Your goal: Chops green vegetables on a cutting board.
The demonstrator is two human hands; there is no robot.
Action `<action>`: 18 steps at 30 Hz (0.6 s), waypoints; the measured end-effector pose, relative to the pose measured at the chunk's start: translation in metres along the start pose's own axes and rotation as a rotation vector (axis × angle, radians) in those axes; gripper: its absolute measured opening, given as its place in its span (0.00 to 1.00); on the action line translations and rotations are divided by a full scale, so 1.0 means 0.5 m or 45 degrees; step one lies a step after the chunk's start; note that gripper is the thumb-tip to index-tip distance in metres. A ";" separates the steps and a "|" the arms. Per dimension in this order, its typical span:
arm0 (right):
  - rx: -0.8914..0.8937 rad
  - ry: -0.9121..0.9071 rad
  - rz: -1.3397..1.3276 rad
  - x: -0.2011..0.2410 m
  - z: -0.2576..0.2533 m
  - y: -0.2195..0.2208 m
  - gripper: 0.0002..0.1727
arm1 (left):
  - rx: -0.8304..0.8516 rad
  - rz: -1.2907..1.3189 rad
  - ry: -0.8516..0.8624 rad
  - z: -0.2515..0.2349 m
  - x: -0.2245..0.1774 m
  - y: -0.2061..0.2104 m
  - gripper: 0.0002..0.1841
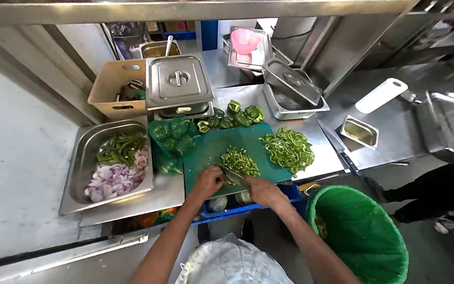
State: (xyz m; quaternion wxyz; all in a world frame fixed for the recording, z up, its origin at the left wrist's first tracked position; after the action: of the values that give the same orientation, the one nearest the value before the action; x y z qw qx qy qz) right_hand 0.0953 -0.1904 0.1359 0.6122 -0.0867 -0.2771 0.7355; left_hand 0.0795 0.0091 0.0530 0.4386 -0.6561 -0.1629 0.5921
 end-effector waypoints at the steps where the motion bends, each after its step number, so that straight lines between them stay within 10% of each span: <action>1: 0.009 0.001 -0.018 0.000 -0.007 0.013 0.25 | -0.021 0.004 0.011 0.003 0.000 0.005 0.07; 11: -0.050 -0.067 -0.166 0.011 -0.102 0.081 0.30 | -0.315 -0.019 -0.040 0.060 0.010 0.035 0.14; 18: -0.079 0.108 0.050 0.038 0.023 0.019 0.26 | 0.009 -0.020 -0.085 0.035 0.001 0.007 0.05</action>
State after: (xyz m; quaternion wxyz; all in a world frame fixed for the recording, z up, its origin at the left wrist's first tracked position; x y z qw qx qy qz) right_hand 0.0776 -0.1769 0.1445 0.6059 -0.1421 -0.2719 0.7340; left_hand 0.0622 0.0142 0.0515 0.4399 -0.6331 -0.1805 0.6108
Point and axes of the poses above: each hand's wrist, its own z-axis away from the middle knuckle, its own y-axis out of the palm, x = y × z, the point moved 3 cm from there along -z, towards the middle knuckle, and after that the axes turned 14 degrees about x, right-handed, at the moved point
